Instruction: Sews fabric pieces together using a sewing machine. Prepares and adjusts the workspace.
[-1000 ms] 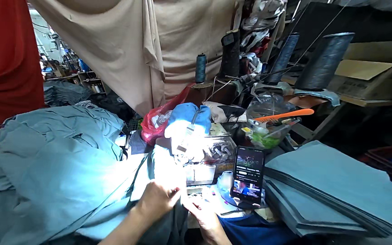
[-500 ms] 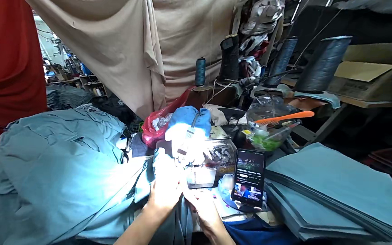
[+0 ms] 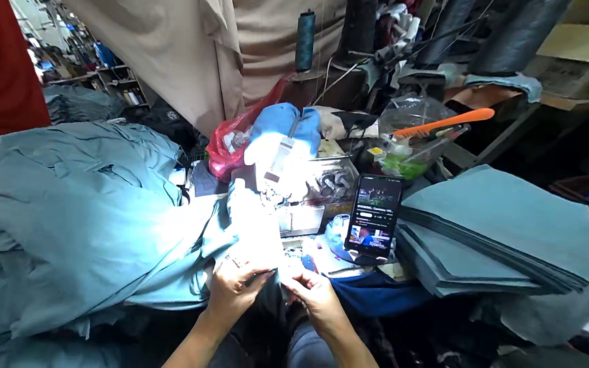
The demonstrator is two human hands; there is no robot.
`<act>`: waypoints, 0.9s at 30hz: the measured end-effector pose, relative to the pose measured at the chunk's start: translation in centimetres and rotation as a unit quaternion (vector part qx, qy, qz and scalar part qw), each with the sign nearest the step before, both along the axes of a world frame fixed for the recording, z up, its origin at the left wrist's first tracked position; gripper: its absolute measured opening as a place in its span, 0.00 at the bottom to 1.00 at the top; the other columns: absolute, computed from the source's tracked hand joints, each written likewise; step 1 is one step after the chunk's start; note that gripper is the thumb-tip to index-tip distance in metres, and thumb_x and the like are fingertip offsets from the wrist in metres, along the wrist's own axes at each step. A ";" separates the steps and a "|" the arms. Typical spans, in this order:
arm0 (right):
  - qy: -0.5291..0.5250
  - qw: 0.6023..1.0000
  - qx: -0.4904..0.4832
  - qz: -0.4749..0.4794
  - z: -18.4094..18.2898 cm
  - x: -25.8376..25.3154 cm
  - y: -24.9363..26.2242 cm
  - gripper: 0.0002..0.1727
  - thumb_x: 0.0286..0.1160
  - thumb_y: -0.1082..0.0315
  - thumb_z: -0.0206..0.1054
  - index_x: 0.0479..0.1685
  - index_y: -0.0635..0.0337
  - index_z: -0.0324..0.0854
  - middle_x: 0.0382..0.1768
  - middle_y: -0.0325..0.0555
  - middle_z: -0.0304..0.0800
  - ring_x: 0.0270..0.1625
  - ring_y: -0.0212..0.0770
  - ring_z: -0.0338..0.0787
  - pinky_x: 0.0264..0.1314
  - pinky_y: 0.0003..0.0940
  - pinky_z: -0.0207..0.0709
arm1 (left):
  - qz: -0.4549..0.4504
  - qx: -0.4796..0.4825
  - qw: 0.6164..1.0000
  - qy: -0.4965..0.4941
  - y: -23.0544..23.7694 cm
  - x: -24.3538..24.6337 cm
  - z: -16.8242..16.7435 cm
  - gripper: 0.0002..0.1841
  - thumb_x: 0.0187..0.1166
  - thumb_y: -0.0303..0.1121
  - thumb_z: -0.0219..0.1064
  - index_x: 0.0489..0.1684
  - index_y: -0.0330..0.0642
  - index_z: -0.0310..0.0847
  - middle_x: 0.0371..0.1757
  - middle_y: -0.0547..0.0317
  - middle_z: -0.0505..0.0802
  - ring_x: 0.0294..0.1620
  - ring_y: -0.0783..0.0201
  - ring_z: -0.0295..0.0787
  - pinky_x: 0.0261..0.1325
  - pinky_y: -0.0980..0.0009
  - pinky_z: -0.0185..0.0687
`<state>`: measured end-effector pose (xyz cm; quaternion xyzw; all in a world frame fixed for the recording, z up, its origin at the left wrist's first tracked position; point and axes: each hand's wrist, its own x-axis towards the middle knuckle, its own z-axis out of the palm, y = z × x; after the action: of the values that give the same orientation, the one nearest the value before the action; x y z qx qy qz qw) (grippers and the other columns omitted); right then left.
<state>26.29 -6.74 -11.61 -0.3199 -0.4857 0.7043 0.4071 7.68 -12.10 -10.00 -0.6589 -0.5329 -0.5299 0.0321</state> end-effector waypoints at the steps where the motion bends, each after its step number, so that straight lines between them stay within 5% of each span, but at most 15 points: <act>1: 0.004 1.000 -0.007 0.002 0.1 0.0 -0.1 0.01 0.73 0.77 0.71 0.36 0.65 0.86 0.27 0.40 0.91 0.26 0.30 0.88 0.32 0.26 0.86 | -0.012 0.000 1.000 0.005 0.0 0.0 -0.1 0.04 0.72 0.38 0.77 0.36 0.53 0.97 0.40 0.69 0.97 0.47 0.78 0.90 0.57 0.76 0.84; 19: -0.018 0.999 0.036 0.003 0.2 -0.1 0.1 0.03 0.73 0.74 0.71 0.36 0.65 0.89 0.33 0.43 0.93 0.39 0.34 0.93 0.51 0.30 0.88 | -0.136 0.037 0.976 0.167 0.1 -0.8 -0.8 0.07 0.81 0.30 0.70 0.44 0.44 0.96 0.40 0.59 0.95 0.45 0.67 0.89 0.55 0.73 0.83; 21: -0.008 0.999 0.048 -0.004 0.2 -0.3 0.4 0.04 0.71 0.72 0.74 0.35 0.64 0.89 0.32 0.43 0.93 0.38 0.33 0.92 0.50 0.29 0.87 | -0.112 0.086 0.975 0.174 0.2 -0.5 -1.6 0.06 0.81 0.32 0.71 0.45 0.45 0.95 0.43 0.58 0.95 0.47 0.66 0.88 0.57 0.72 0.81; 25: 0.013 0.998 0.065 -0.020 1.4 -0.6 0.4 0.02 0.70 0.74 0.74 0.33 0.64 0.89 0.31 0.41 0.92 0.36 0.30 0.90 0.46 0.26 0.85 | 0.072 0.113 0.965 0.226 1.0 0.4 -3.8 0.23 0.77 0.64 0.67 0.56 0.60 0.77 0.64 0.66 0.86 0.71 0.65 0.77 0.79 0.63 0.62; 27: -0.015 0.996 0.083 -0.037 1.6 -0.7 0.4 0.02 0.67 0.75 0.73 0.30 0.63 0.87 0.32 0.41 0.91 0.36 0.31 0.91 0.45 0.26 0.87 | 0.138 0.097 0.954 0.249 2.1 0.2 -3.5 0.17 0.72 0.53 0.69 0.56 0.63 0.82 0.63 0.61 0.87 0.70 0.55 0.78 0.77 0.54 0.61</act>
<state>25.58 -6.37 -10.01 -0.3134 -0.5360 0.6412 0.4511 7.85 -10.02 -13.47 -0.6840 -0.5392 -0.3887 0.3005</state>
